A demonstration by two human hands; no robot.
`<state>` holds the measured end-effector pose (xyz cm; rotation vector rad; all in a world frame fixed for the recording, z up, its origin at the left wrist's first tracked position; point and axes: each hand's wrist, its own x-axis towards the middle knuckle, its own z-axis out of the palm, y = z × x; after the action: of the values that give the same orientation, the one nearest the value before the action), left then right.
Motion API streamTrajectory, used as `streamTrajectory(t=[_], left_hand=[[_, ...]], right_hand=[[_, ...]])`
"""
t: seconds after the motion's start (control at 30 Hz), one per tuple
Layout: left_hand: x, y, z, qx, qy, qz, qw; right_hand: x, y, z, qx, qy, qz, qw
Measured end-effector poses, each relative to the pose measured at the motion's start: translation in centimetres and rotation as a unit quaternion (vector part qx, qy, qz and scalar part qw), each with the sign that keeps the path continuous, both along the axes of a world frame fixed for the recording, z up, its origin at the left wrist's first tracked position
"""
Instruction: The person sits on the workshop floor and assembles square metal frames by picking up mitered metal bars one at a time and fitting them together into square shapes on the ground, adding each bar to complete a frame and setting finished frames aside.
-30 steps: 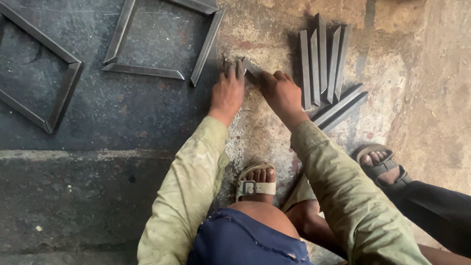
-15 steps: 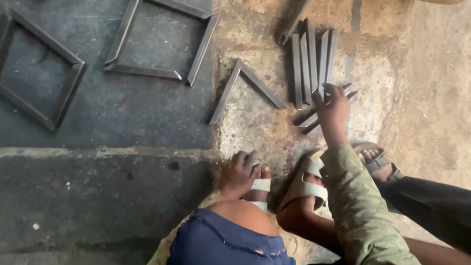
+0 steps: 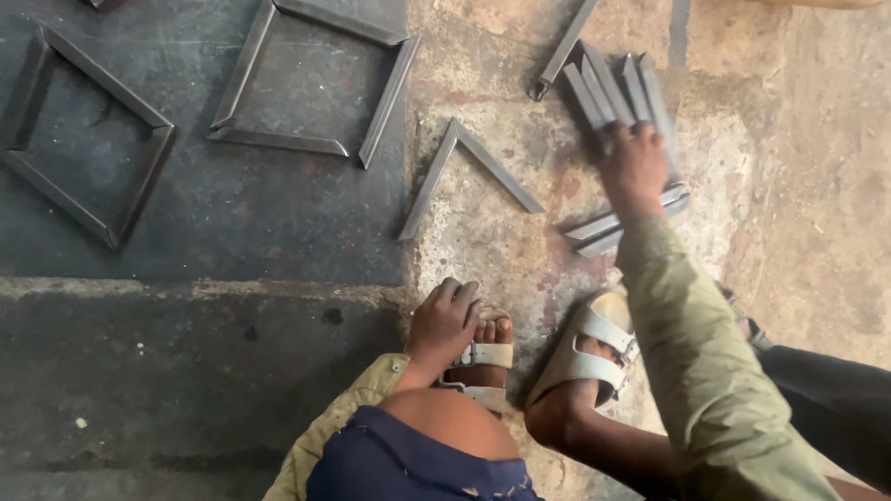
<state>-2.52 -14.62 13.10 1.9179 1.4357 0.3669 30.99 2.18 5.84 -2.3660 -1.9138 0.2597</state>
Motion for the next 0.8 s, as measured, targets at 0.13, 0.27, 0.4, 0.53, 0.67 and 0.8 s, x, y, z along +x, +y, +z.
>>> streamTrajectory(t=[0.13,0.27,0.4,0.53,0.67,0.8], left_hand=[[-0.4,1.1,-1.4,0.002,0.004,-0.003,1.0],[-0.2,2.6,-1.7,0.019,-0.014,-0.004,1.0],[-0.4,2.9,-1.6,-0.001,-0.02,-0.007,1.0],[-0.9,2.6,-1.1,-0.01,-0.019,-0.008,1.0],[-1.1,3.9,1.3,0.018,-0.012,-0.012,1.0],[-1.9,6.0,5.4,0.156,0.01,-0.093,0.983]], right_hand=[[0.9,0.4,-1.1,0.037,-0.031,0.017,0.999],[-0.3,-0.1,-1.0,0.069,-0.048,0.045,0.995],[-1.3,-0.7,-1.9,0.088,-0.033,0.042,0.995],[-1.1,-0.2,-2.9,0.007,0.061,-0.036,0.997],[0.9,0.9,-0.4,-0.177,0.386,-0.141,0.894],[-0.8,0.0,6.0,-0.175,0.65,-0.172,0.719]])
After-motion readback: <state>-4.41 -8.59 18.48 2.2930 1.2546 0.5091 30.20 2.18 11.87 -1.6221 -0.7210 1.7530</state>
